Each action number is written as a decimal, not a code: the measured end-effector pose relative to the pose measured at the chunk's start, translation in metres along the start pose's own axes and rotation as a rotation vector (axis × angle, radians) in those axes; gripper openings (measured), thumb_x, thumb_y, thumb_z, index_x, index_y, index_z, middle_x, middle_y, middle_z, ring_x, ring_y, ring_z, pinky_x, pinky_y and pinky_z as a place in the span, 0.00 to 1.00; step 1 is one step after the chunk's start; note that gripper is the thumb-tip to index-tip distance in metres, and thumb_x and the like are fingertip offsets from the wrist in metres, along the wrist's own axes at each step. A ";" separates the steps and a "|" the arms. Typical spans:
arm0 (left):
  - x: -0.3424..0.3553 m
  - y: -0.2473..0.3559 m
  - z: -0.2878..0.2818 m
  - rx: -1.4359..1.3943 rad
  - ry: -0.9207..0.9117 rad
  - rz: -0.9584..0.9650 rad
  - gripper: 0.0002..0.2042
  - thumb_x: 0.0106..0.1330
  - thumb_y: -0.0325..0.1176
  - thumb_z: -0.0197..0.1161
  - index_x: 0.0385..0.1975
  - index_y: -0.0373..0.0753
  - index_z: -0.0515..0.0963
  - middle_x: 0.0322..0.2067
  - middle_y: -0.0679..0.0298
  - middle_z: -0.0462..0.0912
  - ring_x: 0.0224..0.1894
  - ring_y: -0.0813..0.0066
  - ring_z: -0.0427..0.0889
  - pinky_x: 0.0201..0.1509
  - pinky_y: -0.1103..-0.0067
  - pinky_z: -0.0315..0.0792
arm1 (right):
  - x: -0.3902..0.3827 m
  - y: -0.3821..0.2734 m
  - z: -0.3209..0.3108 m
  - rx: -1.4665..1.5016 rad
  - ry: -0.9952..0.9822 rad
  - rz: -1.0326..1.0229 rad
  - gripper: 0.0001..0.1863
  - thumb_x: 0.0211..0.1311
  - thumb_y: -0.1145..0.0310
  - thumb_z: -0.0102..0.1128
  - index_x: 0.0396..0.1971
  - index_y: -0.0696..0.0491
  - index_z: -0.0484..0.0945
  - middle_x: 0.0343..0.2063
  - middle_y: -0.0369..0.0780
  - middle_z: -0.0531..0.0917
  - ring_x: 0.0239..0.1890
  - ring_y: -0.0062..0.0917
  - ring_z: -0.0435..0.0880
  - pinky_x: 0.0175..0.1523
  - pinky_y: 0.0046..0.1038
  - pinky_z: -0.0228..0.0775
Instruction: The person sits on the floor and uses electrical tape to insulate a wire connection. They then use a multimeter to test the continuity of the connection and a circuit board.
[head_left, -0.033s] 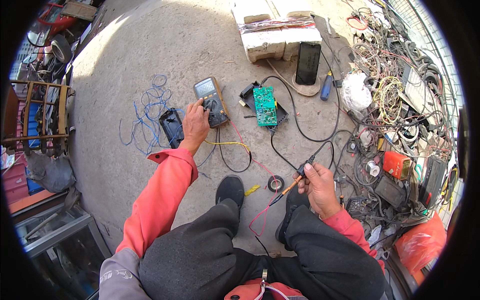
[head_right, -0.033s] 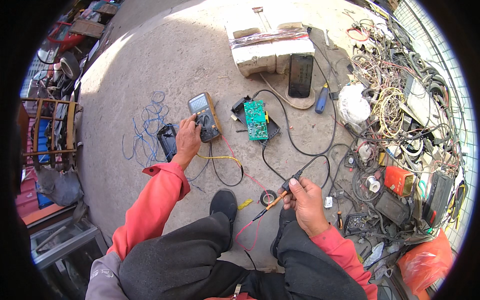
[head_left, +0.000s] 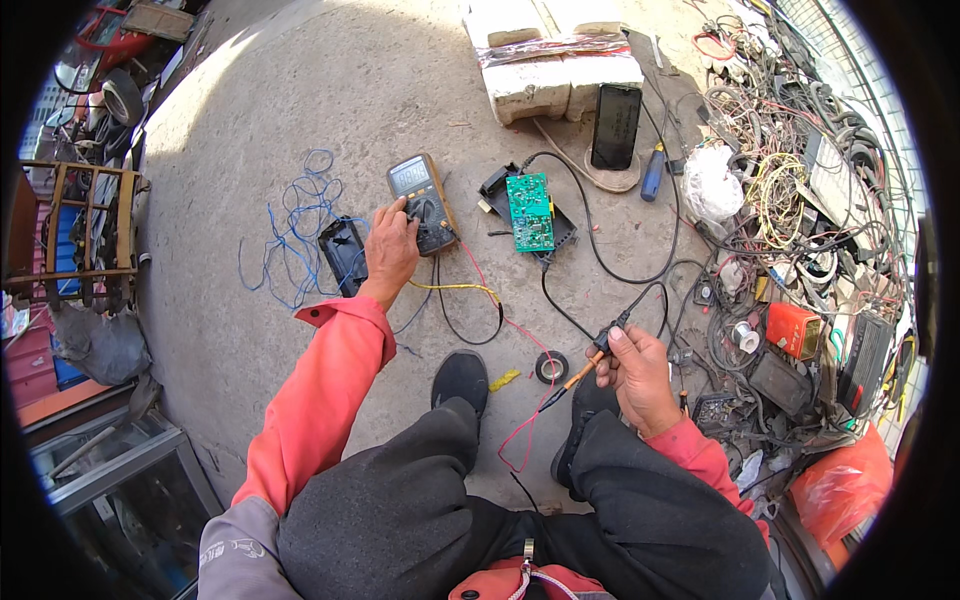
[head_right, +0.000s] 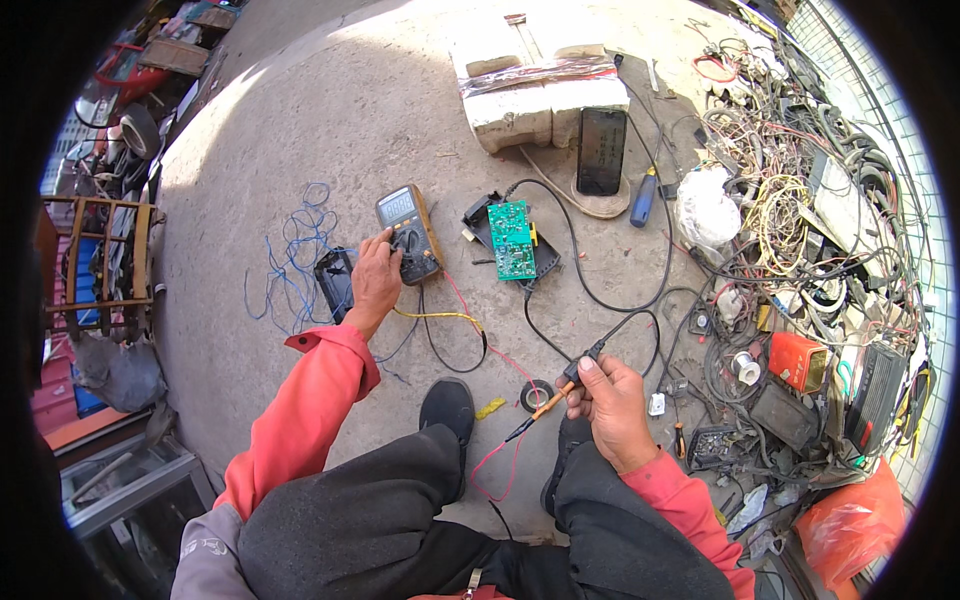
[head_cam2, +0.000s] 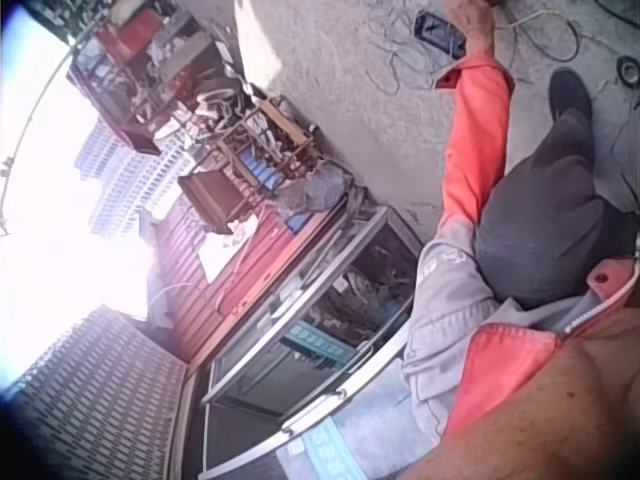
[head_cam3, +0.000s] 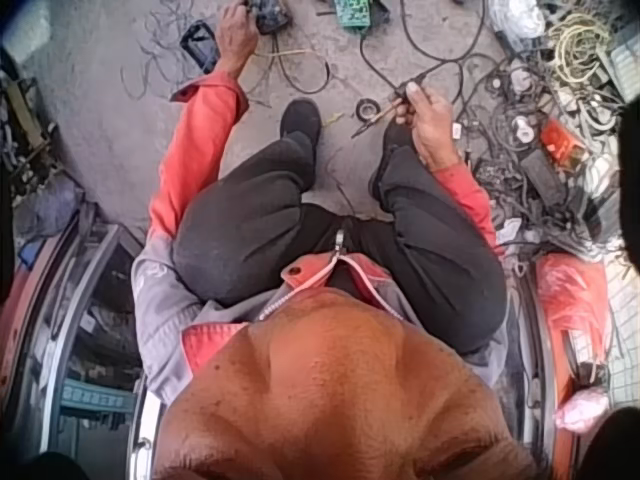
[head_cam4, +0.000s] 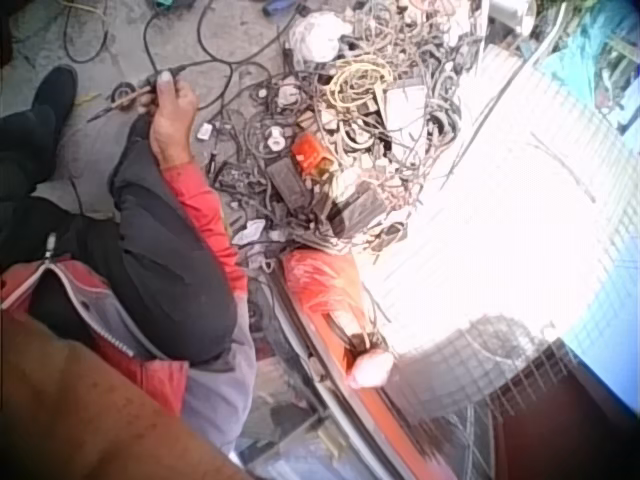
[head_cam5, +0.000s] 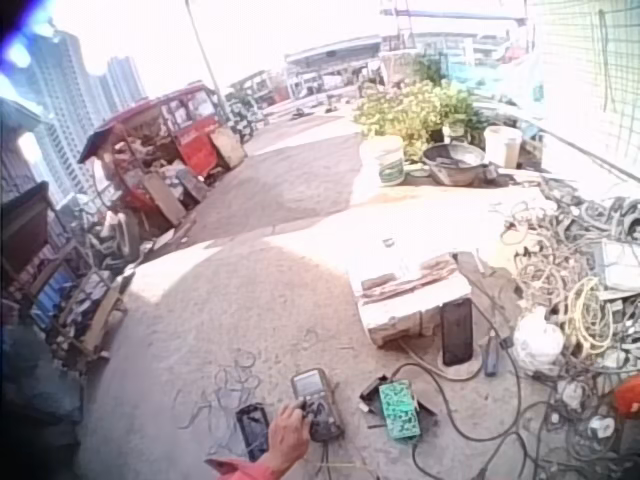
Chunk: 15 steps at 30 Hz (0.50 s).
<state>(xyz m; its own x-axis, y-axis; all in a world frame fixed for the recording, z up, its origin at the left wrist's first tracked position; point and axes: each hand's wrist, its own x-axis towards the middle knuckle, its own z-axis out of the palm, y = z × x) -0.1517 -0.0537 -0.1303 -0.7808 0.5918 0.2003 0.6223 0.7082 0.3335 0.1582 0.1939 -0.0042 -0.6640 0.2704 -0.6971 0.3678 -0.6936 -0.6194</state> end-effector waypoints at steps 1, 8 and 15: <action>0.000 0.000 -0.001 -0.007 -0.007 -0.009 0.08 0.65 0.29 0.59 0.35 0.29 0.75 0.56 0.53 0.77 0.56 0.52 0.74 0.57 0.68 0.71 | 0.000 0.000 0.000 0.000 0.000 0.000 0.13 0.71 0.62 0.55 0.35 0.59 0.73 0.31 0.44 0.83 0.24 0.15 0.78 0.28 0.18 0.73; -0.002 0.021 -0.015 -0.069 0.028 -0.021 0.07 0.65 0.27 0.58 0.35 0.28 0.73 0.55 0.53 0.76 0.56 0.51 0.73 0.57 0.67 0.69 | 0.000 0.002 -0.001 -0.007 0.003 -0.010 0.13 0.72 0.62 0.54 0.36 0.59 0.73 0.31 0.44 0.83 0.24 0.15 0.78 0.28 0.18 0.73; -0.014 0.065 -0.036 -0.388 -0.257 -0.068 0.09 0.67 0.31 0.59 0.31 0.30 0.72 0.37 0.46 0.79 0.36 0.46 0.80 0.37 0.63 0.71 | -0.001 0.001 0.001 -0.012 0.003 -0.015 0.14 0.72 0.62 0.54 0.35 0.59 0.74 0.31 0.43 0.84 0.24 0.15 0.78 0.28 0.18 0.73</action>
<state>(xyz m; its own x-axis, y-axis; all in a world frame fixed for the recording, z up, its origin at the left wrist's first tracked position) -0.1027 -0.0298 -0.0784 -0.7494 0.6600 -0.0527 0.4653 0.5817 0.6672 0.1586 0.1926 -0.0033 -0.6677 0.2829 -0.6886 0.3656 -0.6811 -0.6344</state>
